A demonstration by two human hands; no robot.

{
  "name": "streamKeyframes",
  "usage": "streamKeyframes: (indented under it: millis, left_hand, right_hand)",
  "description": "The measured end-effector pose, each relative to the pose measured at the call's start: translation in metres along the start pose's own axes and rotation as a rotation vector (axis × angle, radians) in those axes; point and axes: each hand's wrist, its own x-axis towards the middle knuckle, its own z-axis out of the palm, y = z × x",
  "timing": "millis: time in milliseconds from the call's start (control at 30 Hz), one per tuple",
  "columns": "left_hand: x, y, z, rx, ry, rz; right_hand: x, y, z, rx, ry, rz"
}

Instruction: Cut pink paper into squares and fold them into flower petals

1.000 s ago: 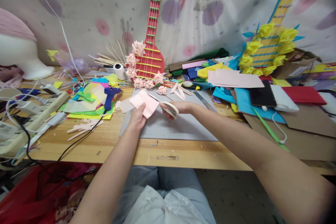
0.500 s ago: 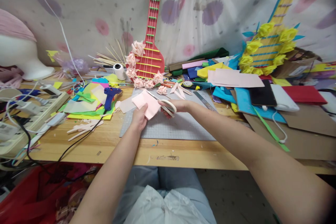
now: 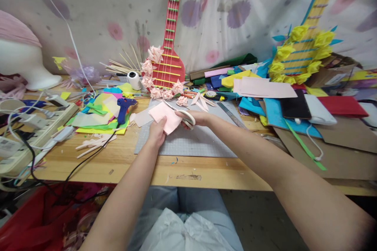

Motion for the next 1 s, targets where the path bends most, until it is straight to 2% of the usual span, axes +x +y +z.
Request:
streamKeyframes:
  millis: [300,1000]
  left_hand:
    - [0.0001,0.0001,0.0002,-0.009,0.014,-0.026]
    - [0.0,0.004,0.0007,-0.004,0.036,-0.081]
  right_hand:
    - [-0.0021,0.0004,0.0049,0.026,0.093,0.003]
    - [-0.0042,0.0021,0.0056,0.008,0.135,0.003]
